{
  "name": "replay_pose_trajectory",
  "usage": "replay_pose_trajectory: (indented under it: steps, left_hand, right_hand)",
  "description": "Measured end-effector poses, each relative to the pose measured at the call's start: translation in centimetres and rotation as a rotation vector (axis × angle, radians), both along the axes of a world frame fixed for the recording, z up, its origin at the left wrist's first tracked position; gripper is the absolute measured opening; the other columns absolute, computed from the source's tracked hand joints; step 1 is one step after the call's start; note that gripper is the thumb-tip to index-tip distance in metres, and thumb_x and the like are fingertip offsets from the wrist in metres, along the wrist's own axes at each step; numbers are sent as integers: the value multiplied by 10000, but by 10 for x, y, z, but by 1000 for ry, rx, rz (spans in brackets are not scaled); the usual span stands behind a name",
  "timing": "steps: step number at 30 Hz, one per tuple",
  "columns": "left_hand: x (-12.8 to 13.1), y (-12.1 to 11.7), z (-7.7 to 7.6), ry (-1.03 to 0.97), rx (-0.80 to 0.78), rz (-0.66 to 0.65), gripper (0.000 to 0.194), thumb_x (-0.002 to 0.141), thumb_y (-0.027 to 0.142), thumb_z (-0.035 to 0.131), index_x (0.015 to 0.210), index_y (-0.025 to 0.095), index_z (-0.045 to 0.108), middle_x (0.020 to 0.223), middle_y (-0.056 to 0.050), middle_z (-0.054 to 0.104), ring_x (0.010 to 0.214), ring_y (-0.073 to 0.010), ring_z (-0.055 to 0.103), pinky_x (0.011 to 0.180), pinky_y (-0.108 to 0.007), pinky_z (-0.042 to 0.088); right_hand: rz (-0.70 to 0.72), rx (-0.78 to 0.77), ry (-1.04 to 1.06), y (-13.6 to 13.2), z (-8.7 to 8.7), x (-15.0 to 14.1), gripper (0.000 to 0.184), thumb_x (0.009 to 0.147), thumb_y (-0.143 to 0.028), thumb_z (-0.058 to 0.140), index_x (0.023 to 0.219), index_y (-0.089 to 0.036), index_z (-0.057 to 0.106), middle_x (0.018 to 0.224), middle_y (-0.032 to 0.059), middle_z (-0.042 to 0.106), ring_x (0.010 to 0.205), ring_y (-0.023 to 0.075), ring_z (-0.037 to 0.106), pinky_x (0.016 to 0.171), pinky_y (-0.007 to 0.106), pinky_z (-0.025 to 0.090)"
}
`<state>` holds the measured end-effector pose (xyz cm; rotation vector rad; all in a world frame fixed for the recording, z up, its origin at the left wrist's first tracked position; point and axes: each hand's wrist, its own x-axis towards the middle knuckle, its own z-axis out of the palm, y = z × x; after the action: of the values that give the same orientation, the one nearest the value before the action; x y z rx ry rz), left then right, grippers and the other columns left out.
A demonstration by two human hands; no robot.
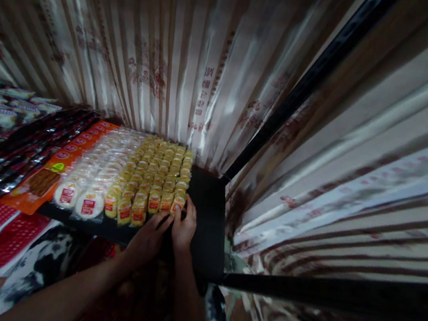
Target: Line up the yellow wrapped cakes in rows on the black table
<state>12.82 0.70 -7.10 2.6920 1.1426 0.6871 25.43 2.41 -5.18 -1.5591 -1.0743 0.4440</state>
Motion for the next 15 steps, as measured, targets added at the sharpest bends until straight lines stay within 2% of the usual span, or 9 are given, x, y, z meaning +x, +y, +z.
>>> replay_pose_trajectory:
  steps: [6, 10, 13, 15]
  left_hand:
    - [0, 0, 7, 57, 0, -58, 498, 854, 101, 351, 1351, 115, 373, 1401, -99, 426, 1291, -190, 373, 1059, -335, 333]
    - [3, -1, 10, 88, -43, -11, 523, 856, 135, 345, 1378, 121, 335, 1416, -89, 413, 1252, -208, 413, 1010, -346, 357]
    - [4, -2, 13, 103, -59, -8, 547, 844, 136, 338, 1390, 111, 311, 1411, -102, 418, 1241, -215, 424, 996, -358, 359]
    - [5, -2, 14, 113, -61, -9, 549, 839, 134, 335, 1388, 105, 317, 1418, -103, 408, 1246, -218, 418, 1002, -356, 351]
  right_hand:
    - [15, 36, 63, 6, -1, 3, 415, 759, -415, 581, 1112, -201, 621, 1139, 100, 582, 1046, 219, 547, 871, 364, 489]
    - [22, 25, 118, 6, -3, 2, 434, 752, -425, 593, 1112, -186, 622, 1137, 106, 575, 1035, 215, 554, 870, 361, 487]
    - [38, 9, 169, 4, -4, 4, 432, 760, -460, 582, 1094, -193, 640, 1177, 102, 573, 1090, 217, 536, 940, 369, 447]
    - [37, -1, 246, 6, -3, 8, 462, 783, -494, 548, 1133, -204, 623, 1233, 91, 563, 1157, 214, 503, 1019, 384, 379]
